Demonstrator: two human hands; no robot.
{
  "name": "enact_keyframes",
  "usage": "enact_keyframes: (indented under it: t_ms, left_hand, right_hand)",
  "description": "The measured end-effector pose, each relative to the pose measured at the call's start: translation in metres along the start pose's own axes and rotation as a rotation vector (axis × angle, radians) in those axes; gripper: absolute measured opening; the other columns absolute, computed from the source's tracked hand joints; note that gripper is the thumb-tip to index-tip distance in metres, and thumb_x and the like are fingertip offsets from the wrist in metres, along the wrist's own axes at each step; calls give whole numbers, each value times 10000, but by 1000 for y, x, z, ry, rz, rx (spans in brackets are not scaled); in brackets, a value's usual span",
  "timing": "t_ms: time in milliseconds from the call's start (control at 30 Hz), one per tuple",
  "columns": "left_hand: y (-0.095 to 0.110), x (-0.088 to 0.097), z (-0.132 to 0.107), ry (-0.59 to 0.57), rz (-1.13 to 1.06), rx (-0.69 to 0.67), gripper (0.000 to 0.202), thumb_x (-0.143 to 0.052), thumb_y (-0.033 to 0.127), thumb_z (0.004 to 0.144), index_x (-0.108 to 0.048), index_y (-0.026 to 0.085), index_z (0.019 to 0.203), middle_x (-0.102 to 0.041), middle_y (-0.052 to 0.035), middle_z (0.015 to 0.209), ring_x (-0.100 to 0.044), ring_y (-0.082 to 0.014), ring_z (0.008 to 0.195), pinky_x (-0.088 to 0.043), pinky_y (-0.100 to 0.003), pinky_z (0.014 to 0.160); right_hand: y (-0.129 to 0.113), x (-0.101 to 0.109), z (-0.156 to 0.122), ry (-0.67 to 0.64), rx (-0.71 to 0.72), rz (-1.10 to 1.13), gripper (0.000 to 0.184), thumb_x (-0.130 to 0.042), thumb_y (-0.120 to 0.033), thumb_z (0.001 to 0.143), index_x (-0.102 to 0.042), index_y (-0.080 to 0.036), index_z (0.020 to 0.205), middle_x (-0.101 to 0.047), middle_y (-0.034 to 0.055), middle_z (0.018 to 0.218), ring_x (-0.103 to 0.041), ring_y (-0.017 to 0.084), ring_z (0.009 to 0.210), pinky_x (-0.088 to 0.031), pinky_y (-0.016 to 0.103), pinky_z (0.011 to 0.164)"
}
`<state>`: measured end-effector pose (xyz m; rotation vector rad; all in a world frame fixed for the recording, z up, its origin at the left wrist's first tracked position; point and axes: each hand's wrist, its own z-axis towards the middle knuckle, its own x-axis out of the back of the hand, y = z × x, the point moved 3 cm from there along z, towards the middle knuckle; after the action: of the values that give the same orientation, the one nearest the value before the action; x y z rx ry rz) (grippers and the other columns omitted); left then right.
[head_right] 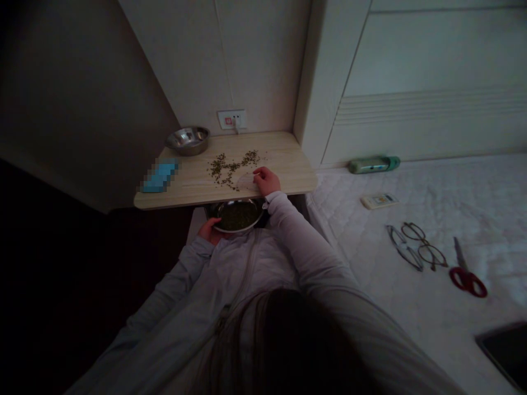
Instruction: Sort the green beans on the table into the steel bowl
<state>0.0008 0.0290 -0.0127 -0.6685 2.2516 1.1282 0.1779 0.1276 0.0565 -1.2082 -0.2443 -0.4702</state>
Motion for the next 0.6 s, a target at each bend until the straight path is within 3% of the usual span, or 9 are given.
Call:
enact_keyframes:
  t_ms: [600]
  left_hand:
    - [0,3,2,14,-4,11,354,-383,158,625,-453,121,970,-598,-50,750,-523,-183,753,-429,-323,592]
  right_hand:
    - [-1,1,-1,6,2,-15,237,-358,-237,573,-504,-180,750,-524,-37,557,-446,89,540,-349,236,567]
